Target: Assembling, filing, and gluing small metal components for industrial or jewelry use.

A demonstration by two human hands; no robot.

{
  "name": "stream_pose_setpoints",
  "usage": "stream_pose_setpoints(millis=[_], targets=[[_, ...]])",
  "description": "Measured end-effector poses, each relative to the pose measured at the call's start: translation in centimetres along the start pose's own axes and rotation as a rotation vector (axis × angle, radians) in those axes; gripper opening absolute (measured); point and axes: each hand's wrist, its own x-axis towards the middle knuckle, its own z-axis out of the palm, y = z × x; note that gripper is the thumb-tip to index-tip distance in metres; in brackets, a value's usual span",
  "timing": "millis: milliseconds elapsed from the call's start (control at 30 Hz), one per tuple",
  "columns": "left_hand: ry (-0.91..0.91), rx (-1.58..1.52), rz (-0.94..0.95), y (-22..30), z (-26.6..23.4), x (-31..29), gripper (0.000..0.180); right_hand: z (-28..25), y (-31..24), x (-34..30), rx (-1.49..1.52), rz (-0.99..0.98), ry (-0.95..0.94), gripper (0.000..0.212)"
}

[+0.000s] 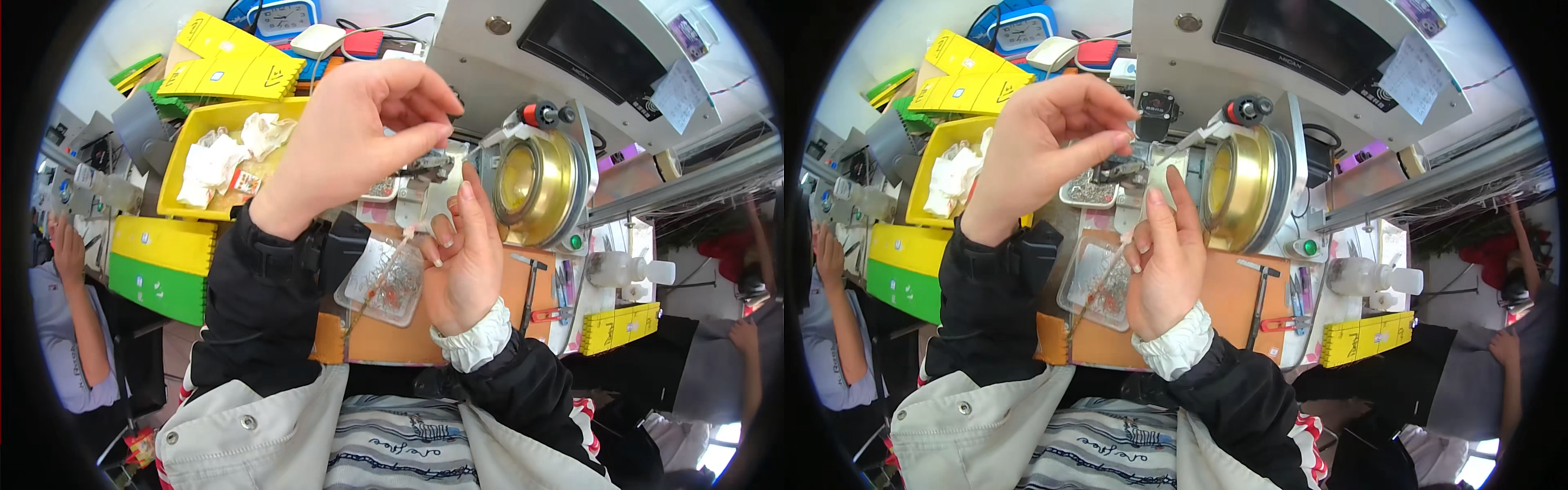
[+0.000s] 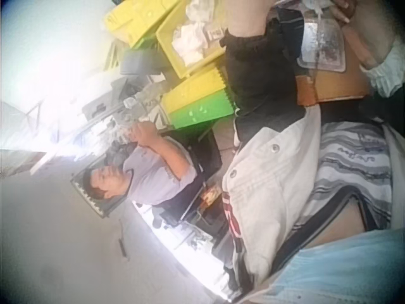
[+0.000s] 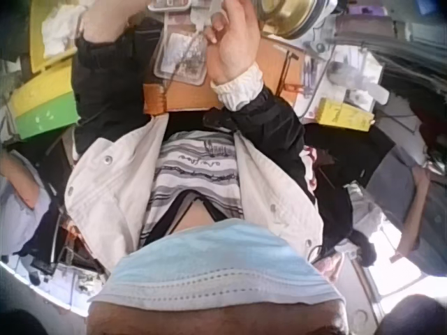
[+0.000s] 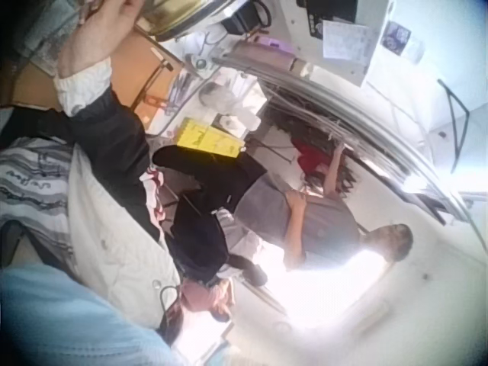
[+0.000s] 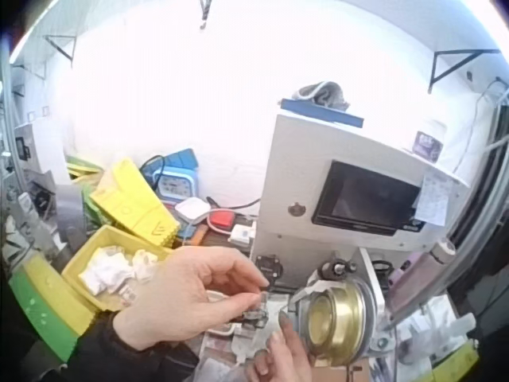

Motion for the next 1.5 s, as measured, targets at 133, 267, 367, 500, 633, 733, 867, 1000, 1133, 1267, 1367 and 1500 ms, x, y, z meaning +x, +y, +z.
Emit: stream_pose_setpoints(millis=[133, 267, 367, 500, 633, 733, 867, 1000, 1133, 1267, 1367, 1500], targets=[[-0.011, -0.015, -0.039, -0.3, -1.0, -0.3, 0.018, 0.6, 0.0, 1.6, 0.078, -0.018, -0.054, 0.04], [0.018, -0.027, -0.015, -0.4, -1.7, -0.2, 0.018, 1.2, -0.1, 2.2, 0.109, 0.009, 0.023, 0.028], [0.025, -0.03, -0.049, -0.3, -2.0, -0.2, 0.018, 0.8, 0.5, 1.8, 0.159, -0.007, 0.051, 0.017], [-0.02, -0.043, -0.038, -0.6, -1.5, 0.0, 0.016, -0.7, 1.8, 1.2, 0.1, -0.191, -0.03, 0.012], [-0.045, -0.055, -0.064, -1.2, -0.9, -0.1, 0.015, -0.2, 1.9, 0.7, -0.198, -0.449, -0.027, 0.01], [-0.029, 0.022, 0.001, -1.4, -0.2, 0.1, 0.014, 0.2, 1.1, 2.2, -0.377, -0.712, -0.051, 0.007], [0.011, 0.109, 0.07, -1.8, 0.0, 0.0, 0.013, 0.6, 0.1, 1.7, -0.207, -0.48, -0.088, 0.007], [0.012, 0.102, 0.038, -1.8, -0.2, 0.0, 0.014, -1.6, 0.5, 1.4, -0.22, -0.314, -0.258, 0.007], [-0.017, 0.072, 0.039, -1.0, 0.2, 0.8, 0.014, -2.8, -0.1, -0.7, -0.212, -0.207, -0.292, 0.005], [0.009, 0.108, 0.073, -0.8, 1.8, 0.9, 0.01, -4.3, -0.3, -1.1, -0.27, -0.22, -0.287, 0.005], [-0.003, 0.211, 0.098, -0.8, 1.4, 0.0, 0.008, -4.3, 1.3, -0.3, -0.371, -0.273, -0.298, 0.007], [0.007, 0.329, 0.083, 0.4, 1.9, -1.3, 0.009, -4.1, 1.9, -0.3, -0.327, -0.24, -0.359, 0.005]])
